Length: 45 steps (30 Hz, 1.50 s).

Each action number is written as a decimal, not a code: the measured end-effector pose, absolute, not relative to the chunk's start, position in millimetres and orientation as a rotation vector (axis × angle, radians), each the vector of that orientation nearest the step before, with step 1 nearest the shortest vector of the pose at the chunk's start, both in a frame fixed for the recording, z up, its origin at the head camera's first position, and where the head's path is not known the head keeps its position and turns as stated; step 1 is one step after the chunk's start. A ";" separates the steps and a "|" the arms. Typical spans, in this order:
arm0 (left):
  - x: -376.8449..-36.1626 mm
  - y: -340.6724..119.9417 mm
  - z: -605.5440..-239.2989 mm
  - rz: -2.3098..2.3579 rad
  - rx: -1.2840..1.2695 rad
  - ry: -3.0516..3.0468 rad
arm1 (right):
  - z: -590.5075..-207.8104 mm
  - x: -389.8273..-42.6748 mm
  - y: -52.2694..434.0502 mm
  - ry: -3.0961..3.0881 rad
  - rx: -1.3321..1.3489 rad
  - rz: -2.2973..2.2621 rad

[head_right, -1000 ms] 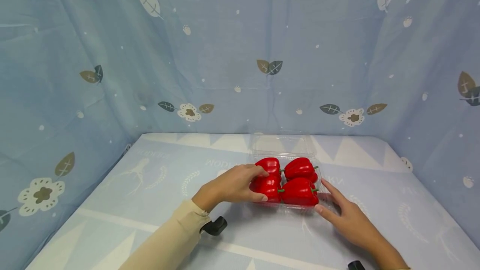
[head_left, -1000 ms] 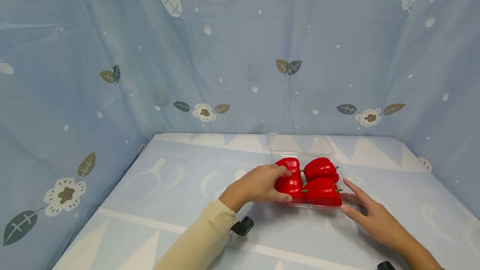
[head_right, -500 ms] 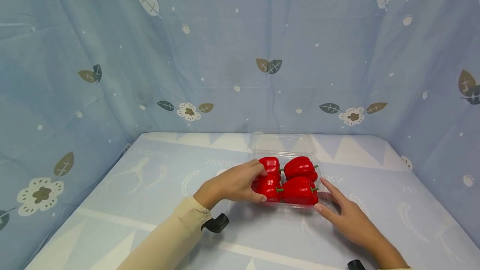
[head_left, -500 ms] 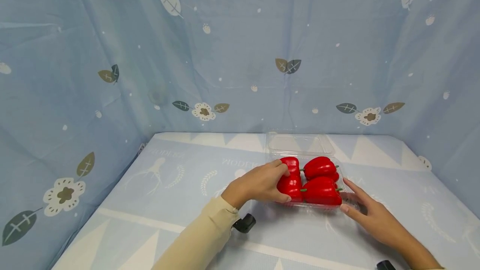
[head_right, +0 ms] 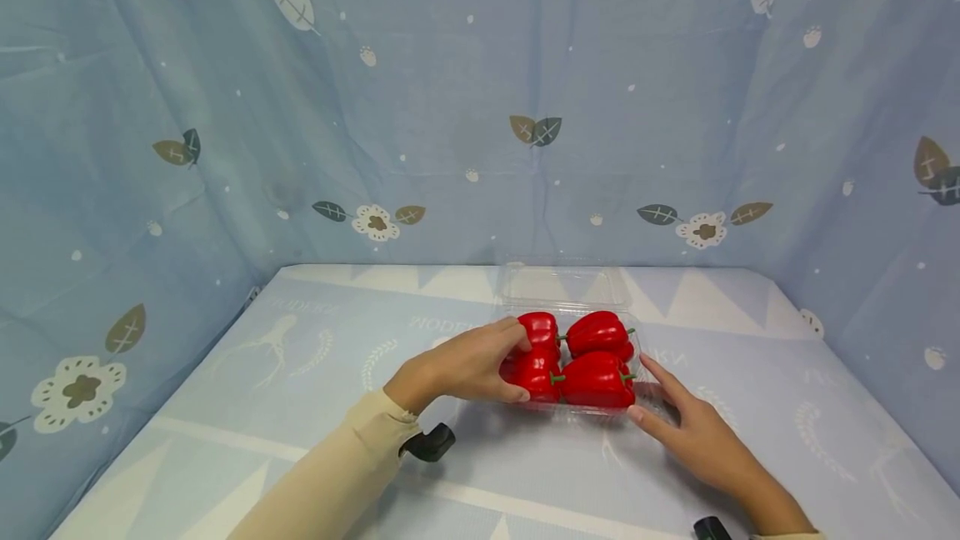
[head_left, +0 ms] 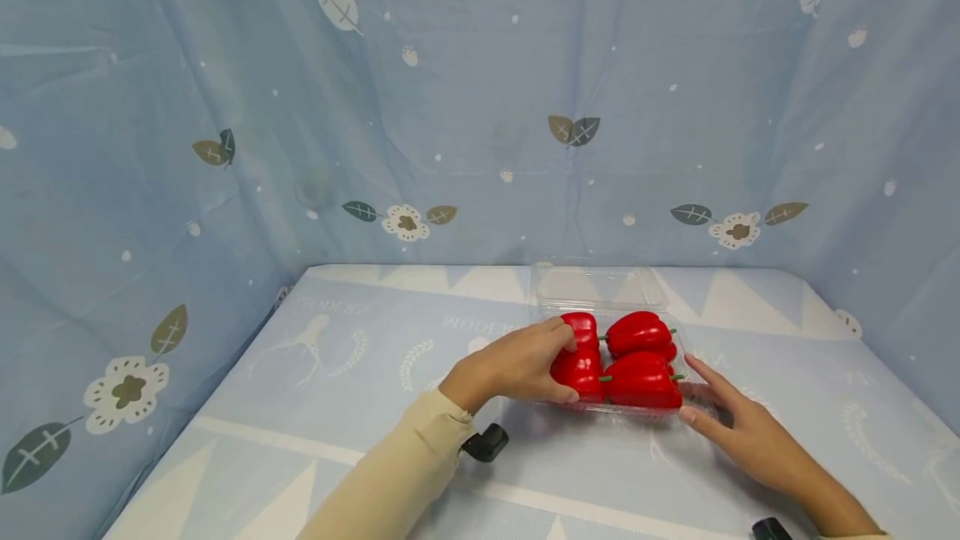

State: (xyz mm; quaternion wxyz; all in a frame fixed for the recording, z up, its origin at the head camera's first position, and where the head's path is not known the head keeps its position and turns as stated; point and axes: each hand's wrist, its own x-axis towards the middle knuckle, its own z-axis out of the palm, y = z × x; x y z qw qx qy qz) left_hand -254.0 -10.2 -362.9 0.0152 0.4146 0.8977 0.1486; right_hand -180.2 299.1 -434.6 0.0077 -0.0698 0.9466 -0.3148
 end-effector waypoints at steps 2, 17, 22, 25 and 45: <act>-255.3 -10.1 -362.8 0.477 1.297 2.790 | -433.6 -181.0 299.8 2.963 -0.219 -0.985; -257.6 -21.4 -369.6 0.768 1.208 2.703 | -435.5 -177.4 297.8 2.938 -0.206 -1.032; -267.3 -27.5 -377.2 0.956 1.236 2.669 | -437.6 -176.3 297.9 2.942 -0.182 -1.019; -276.9 -31.0 -380.4 1.105 1.201 2.655 | -438.4 -177.0 297.5 2.948 -0.174 -1.007; -332.8 -40.1 -391.9 1.541 0.564 2.708 | -439.5 -180.8 297.6 2.945 -0.175 -1.067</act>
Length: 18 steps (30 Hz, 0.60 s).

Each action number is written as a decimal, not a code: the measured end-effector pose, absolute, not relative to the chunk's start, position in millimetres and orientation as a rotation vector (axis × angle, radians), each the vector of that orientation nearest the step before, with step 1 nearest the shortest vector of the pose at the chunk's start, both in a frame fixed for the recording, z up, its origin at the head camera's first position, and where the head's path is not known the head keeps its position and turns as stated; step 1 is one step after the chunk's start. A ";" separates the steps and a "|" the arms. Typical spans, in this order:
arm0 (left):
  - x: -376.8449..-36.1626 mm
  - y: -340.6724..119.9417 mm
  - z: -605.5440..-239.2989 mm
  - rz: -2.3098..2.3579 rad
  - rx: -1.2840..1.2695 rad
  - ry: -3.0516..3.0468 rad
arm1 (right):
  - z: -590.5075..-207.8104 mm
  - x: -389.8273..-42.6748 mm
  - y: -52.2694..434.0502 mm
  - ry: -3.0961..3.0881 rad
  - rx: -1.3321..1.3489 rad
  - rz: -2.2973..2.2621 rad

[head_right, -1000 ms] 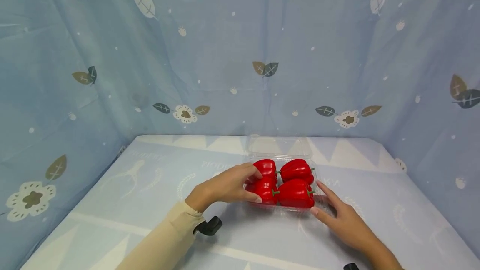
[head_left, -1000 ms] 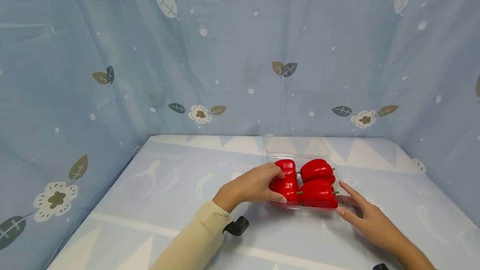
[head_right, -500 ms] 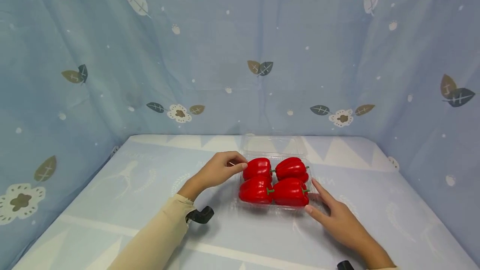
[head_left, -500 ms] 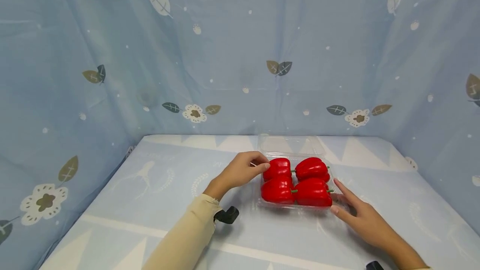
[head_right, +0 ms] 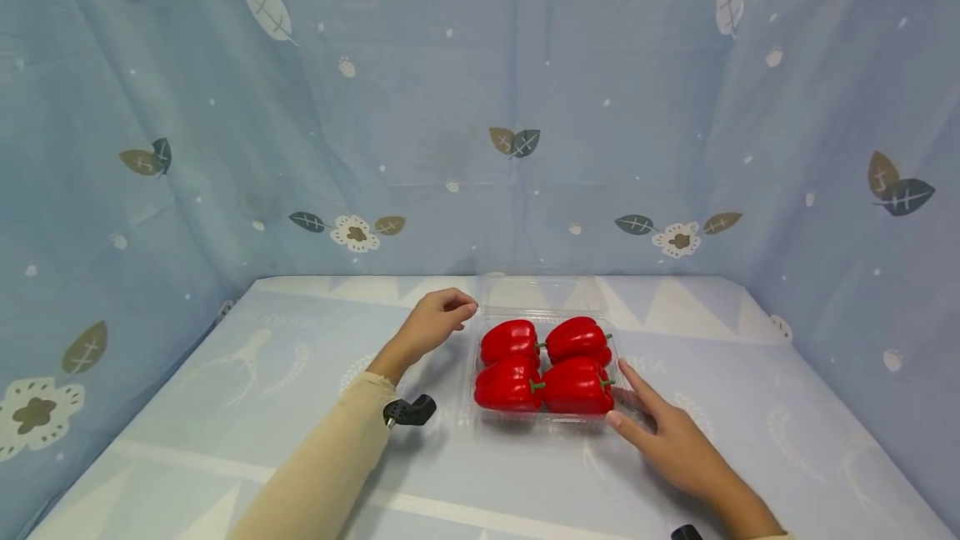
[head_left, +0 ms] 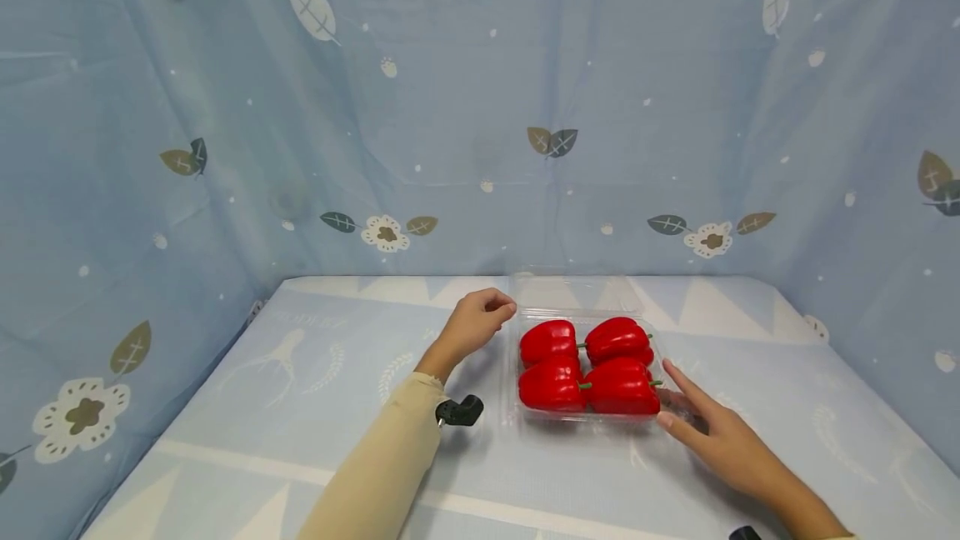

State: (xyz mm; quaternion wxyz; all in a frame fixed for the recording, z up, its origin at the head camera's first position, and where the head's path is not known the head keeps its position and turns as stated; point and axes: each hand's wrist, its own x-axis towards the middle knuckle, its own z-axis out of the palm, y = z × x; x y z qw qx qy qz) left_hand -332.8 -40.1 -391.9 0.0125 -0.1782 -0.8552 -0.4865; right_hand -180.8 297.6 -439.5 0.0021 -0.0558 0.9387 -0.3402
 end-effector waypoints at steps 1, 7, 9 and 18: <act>-335.0 -40.1 -393.0 -1.515 -0.547 -2.673 | -439.7 -180.6 297.8 2.946 -0.176 -1.072; -349.7 -38.7 -404.4 -1.581 -0.467 -2.682 | -441.6 -181.3 297.1 2.945 -0.209 -1.104; -353.6 -36.7 -407.9 -1.607 -0.442 -2.676 | -442.9 -180.7 297.3 2.946 -0.235 -1.116; -363.1 -20.8 -407.8 -1.953 -0.325 -2.578 | -443.8 -179.3 300.6 2.968 -0.273 -1.106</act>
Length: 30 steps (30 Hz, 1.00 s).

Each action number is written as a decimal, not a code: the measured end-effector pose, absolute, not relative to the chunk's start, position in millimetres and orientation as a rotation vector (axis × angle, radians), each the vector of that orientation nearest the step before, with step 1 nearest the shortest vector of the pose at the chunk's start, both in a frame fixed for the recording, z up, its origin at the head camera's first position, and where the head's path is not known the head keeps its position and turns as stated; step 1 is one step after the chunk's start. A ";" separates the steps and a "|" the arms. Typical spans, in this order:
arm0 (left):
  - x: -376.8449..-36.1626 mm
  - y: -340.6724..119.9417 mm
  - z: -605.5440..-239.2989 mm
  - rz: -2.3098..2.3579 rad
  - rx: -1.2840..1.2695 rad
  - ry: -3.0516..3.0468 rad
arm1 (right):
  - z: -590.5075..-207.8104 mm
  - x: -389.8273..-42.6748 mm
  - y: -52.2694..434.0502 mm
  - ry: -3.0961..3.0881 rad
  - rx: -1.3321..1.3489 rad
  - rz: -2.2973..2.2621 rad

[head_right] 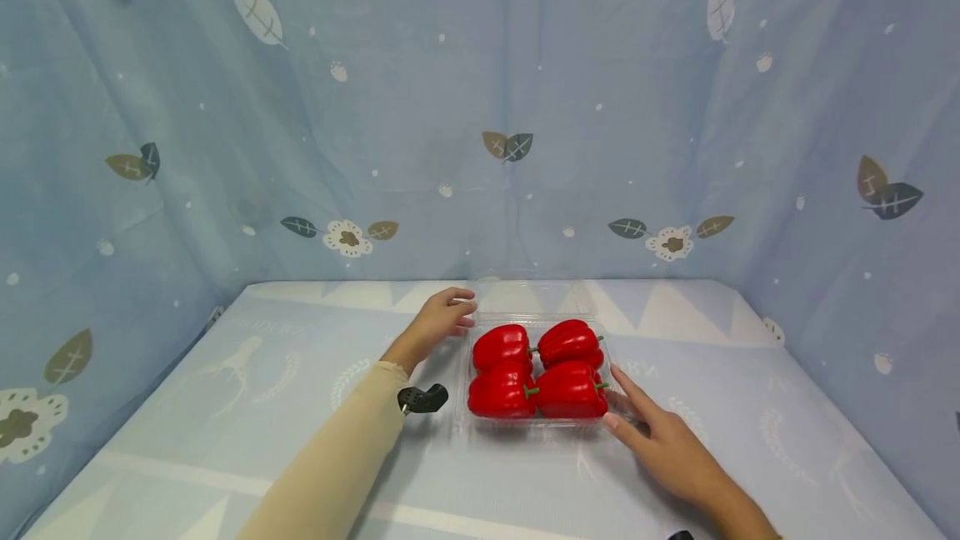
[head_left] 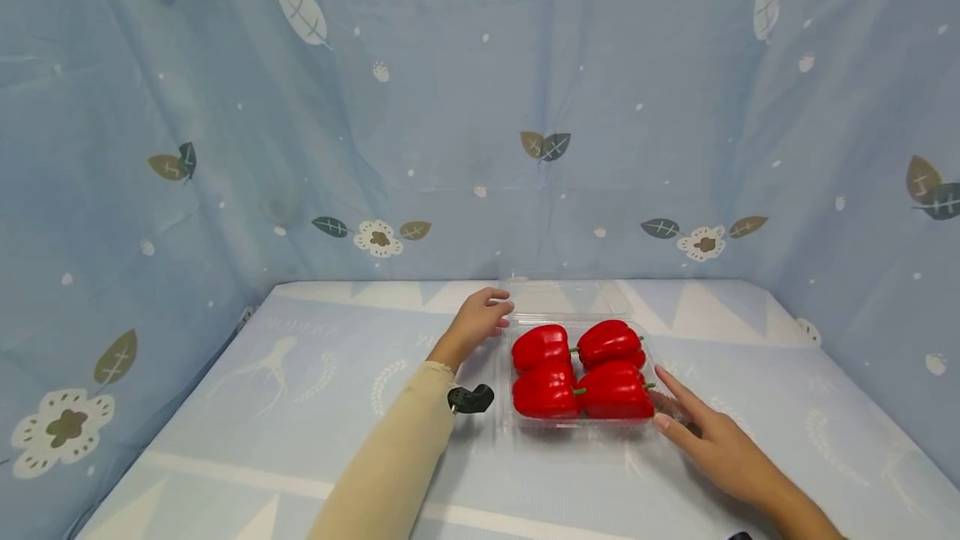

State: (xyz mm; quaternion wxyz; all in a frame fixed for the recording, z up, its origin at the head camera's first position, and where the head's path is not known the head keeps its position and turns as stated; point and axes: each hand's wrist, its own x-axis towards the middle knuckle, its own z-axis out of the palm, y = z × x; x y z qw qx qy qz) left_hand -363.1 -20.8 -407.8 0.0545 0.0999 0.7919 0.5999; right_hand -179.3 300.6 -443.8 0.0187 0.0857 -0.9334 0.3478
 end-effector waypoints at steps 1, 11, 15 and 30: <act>-363.6 -19.7 -407.9 1.827 0.290 2.388 | -443.7 -179.5 300.7 -2.898 0.261 1.077; -372.3 -17.8 -413.0 1.930 0.214 2.233 | -443.3 -181.1 300.5 -2.915 0.220 1.087; -374.9 -17.2 -412.7 1.949 0.178 2.199 | -442.9 -180.2 300.4 -2.911 0.216 1.084; -378.4 -15.6 -405.2 1.963 0.417 2.276 | -440.7 -180.8 298.9 -2.922 0.186 1.066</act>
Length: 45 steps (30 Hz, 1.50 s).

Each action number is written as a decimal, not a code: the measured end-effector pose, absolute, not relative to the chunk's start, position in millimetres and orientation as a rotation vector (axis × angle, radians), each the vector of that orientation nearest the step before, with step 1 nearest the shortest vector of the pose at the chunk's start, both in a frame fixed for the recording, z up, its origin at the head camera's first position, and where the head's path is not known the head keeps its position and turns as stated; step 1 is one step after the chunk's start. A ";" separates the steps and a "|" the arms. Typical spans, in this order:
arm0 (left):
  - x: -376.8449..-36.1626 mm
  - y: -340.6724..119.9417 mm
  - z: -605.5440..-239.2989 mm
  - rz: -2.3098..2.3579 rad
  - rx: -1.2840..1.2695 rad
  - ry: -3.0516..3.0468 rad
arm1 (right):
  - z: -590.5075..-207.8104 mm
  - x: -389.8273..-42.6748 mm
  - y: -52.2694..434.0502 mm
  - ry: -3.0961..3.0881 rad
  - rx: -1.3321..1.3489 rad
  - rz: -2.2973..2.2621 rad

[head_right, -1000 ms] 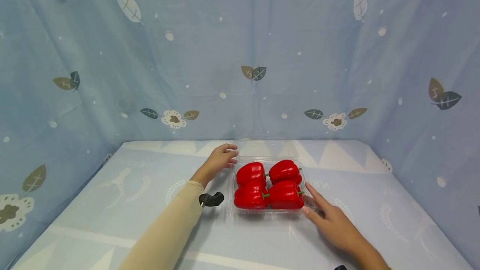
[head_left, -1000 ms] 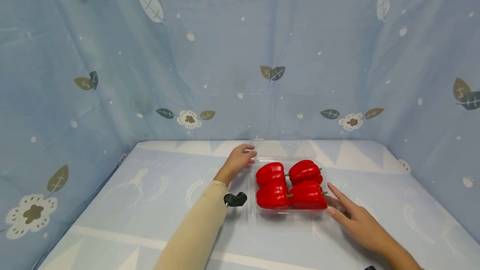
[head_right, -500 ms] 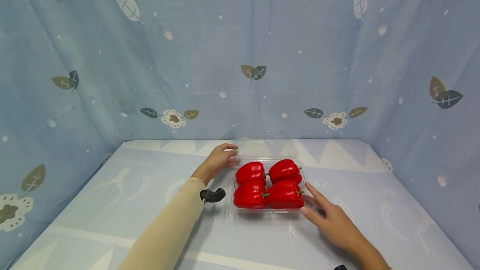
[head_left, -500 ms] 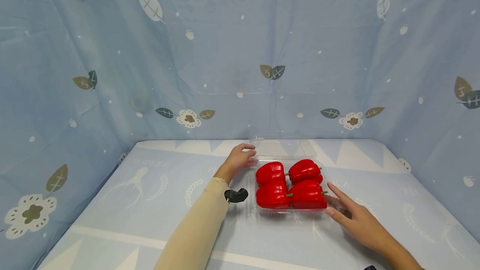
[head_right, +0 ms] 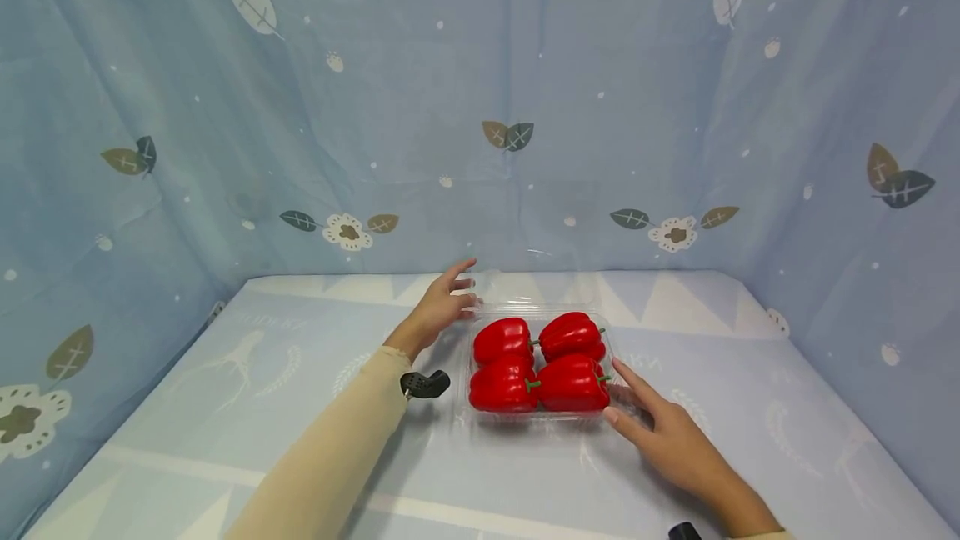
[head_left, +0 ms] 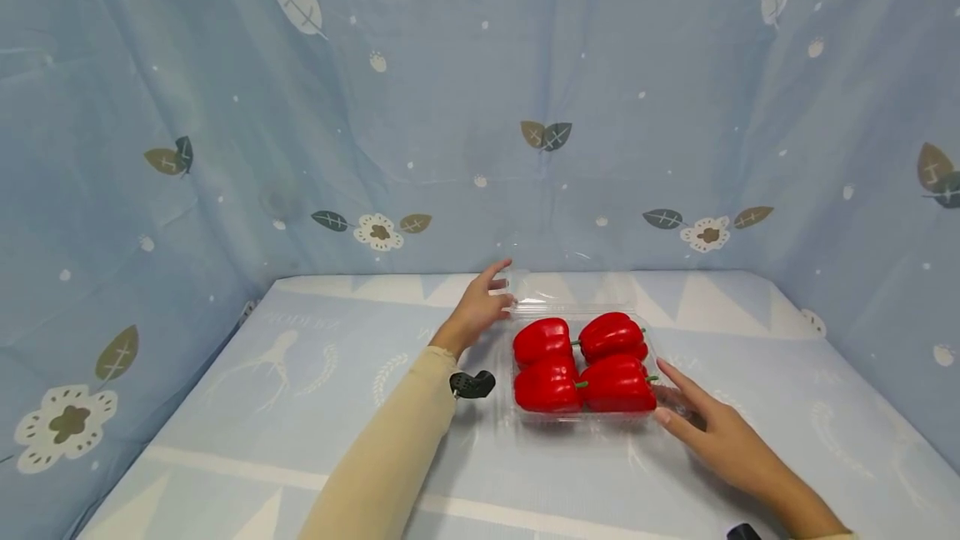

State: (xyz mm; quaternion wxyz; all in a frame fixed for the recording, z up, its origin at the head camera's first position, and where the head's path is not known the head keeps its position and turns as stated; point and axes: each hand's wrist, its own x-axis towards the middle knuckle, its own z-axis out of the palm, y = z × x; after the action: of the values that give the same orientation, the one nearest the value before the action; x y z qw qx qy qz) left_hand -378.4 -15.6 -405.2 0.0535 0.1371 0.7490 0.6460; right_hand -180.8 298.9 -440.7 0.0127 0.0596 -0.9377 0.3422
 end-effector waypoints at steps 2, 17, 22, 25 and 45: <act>-379.9 -15.8 -403.3 1.953 0.439 2.302 | -439.9 -181.9 298.2 -2.917 0.191 1.066; -378.3 -14.9 -397.8 1.938 0.398 2.284 | -443.1 -180.8 297.1 -2.896 0.197 1.024; -376.7 -16.7 -394.4 1.925 0.441 2.268 | -442.7 -179.5 295.9 -2.895 0.185 1.014; -375.2 -17.1 -390.8 1.938 0.484 2.265 | -442.3 -179.7 295.0 -2.898 0.179 1.018; -357.5 -20.5 -363.0 2.130 0.567 2.117 | -437.9 -180.2 288.7 -2.833 0.134 0.996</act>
State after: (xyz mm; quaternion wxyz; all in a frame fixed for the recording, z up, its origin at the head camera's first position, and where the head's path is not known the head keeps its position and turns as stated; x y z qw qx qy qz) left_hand -357.5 -20.5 -363.0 0.0426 0.1855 0.6920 0.6964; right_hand -180.2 288.7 -437.9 0.0678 0.0445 -0.9403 0.3307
